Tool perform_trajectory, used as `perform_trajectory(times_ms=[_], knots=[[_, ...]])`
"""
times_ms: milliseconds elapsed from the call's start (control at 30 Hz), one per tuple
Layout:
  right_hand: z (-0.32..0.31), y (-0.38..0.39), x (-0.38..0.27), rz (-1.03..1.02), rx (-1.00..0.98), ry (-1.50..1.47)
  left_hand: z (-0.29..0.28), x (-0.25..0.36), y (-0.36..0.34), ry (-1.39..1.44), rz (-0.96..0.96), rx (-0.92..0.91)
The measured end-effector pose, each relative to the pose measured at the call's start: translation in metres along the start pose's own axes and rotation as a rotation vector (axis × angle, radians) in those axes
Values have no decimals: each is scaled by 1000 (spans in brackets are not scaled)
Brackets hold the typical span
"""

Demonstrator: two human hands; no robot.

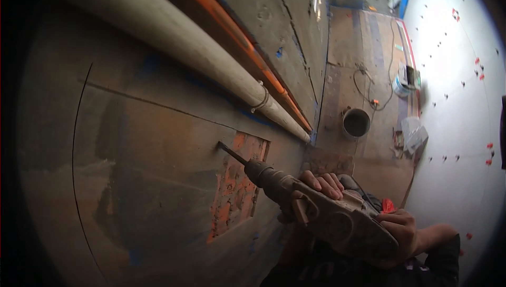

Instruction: Use a jackhammer or large rotary hammer to break a hole in a concrete wall.

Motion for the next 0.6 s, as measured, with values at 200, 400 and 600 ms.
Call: perform_trajectory(times_ms=[200,400,600], knots=[[8,0,-10,-27,96,21,8,2,-5,108,40,-19],[14,2,-18,-26,108,19,9,9,0,68,-6,-31],[15,-8,-25,-48,82,7,4,17,-3,71,50,-35]])
Point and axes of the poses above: each hand's wrist, its own y-axis away from the middle knuckle, its own z-axis out of the palm, x = y × z, the point moved 6 cm from there along -y, towards the middle knuckle, and after that the axes turned 4 degrees about -y, right-handed, at the moved point
